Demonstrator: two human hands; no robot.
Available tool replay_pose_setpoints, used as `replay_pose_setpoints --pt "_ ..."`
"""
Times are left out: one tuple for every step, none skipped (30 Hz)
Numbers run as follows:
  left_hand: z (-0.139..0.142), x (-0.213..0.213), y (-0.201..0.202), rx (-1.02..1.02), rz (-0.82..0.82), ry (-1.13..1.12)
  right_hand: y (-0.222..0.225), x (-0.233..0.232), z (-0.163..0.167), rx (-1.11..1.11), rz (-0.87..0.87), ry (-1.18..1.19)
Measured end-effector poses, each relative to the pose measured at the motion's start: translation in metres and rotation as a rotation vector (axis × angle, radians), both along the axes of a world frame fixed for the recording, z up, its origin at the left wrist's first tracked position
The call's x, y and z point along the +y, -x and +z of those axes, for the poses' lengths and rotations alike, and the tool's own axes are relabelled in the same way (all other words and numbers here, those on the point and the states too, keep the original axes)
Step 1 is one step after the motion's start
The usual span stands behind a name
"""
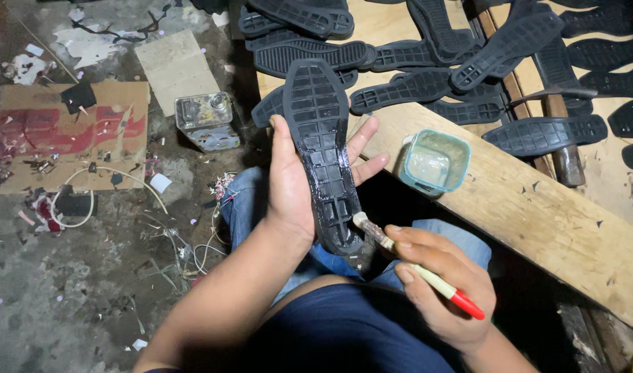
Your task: The person applies a liquid substance to the bottom of black shoe soles using a brush. They repeatedly dip the brush into a small container and spread the liquid across the sole surface, then place the treated sole on a wooden table among other soles.
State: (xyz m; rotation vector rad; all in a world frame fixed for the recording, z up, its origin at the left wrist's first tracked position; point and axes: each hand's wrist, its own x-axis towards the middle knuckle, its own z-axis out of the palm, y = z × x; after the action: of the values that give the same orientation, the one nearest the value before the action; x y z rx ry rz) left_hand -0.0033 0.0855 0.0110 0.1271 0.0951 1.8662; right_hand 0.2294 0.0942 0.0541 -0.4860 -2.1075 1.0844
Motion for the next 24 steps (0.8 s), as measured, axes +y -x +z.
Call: replay_pose_setpoints --pt "-0.001 0.001 0.000 0.004 0.004 0.009 -0.001 -0.001 0.000 -0.004 0.001 -0.035" --pt "-0.001 0.001 0.001 0.004 -0.001 0.001 -0.002 -0.001 0.001 -0.009 0.003 -0.070" --pt "-0.001 0.002 0.001 0.004 -0.006 -0.007 -0.003 -0.002 0.003 -0.013 0.006 -0.105" --pt "-0.001 0.002 0.001 0.003 -0.013 -0.012 -0.003 -0.001 0.005 -0.021 -0.011 -0.126" --pt "-0.001 0.002 0.001 0.022 -0.020 -0.005 -0.003 -0.001 0.007 -0.031 -0.031 -0.146" --pt "0.000 0.002 0.001 0.039 -0.029 0.003 -0.002 0.000 0.009 -0.042 -0.052 -0.166" --pt "0.001 0.002 -0.001 0.056 -0.037 0.009 -0.001 0.001 0.011 -0.062 -0.043 -0.183" --pt "0.002 0.002 -0.003 0.064 -0.044 0.010 0.001 0.002 0.012 -0.082 -0.032 -0.202" --pt "0.003 0.002 -0.005 0.072 -0.049 0.009 0.004 0.002 0.013 -0.100 -0.020 -0.222" --pt "0.004 0.001 -0.005 0.082 -0.052 0.008 0.006 0.002 0.014 -0.100 0.000 -0.244" --pt "0.005 0.002 -0.004 0.109 -0.023 0.011 0.008 0.001 0.015 -0.100 0.020 -0.264" --pt "0.006 0.002 -0.002 0.136 0.007 0.016 0.010 0.000 0.016 -0.101 0.042 -0.284" --pt "0.007 0.002 0.000 0.163 0.037 0.021 0.011 -0.001 0.017 -0.092 0.082 -0.298" --pt "0.008 0.002 0.002 0.162 0.051 0.009 0.012 -0.002 0.019 -0.084 0.119 -0.311" --pt "0.008 0.001 0.003 0.160 0.063 -0.002 0.012 -0.004 0.022 -0.078 0.154 -0.322" --pt "0.008 0.001 0.004 0.159 0.074 -0.014 0.011 -0.005 0.025 -0.073 0.185 -0.286" --pt "0.007 0.000 0.005 0.161 0.069 -0.024 0.010 -0.005 0.028 -0.069 0.214 -0.252" --pt "0.007 0.000 0.007 0.162 0.064 -0.033 0.010 -0.006 0.030 -0.065 0.243 -0.218" --pt "0.007 0.000 0.007 0.163 0.060 -0.042 0.010 -0.006 0.032 -0.066 0.201 -0.241" --pt "0.007 0.000 0.007 0.163 0.056 -0.051 0.011 -0.006 0.033 -0.067 0.160 -0.265" --pt "0.007 0.000 0.007 0.162 0.054 -0.060 0.012 -0.006 0.034 -0.068 0.120 -0.288" --pt "0.007 0.000 0.008 0.161 0.051 -0.067 0.013 -0.006 0.033 -0.066 0.112 -0.320" --pt "0.007 0.001 0.007 0.168 0.060 -0.062 0.015 -0.007 0.031 -0.064 0.104 -0.353" --pt "0.006 0.001 0.006 0.175 0.068 -0.057 0.017 -0.008 0.028 -0.062 0.096 -0.385"
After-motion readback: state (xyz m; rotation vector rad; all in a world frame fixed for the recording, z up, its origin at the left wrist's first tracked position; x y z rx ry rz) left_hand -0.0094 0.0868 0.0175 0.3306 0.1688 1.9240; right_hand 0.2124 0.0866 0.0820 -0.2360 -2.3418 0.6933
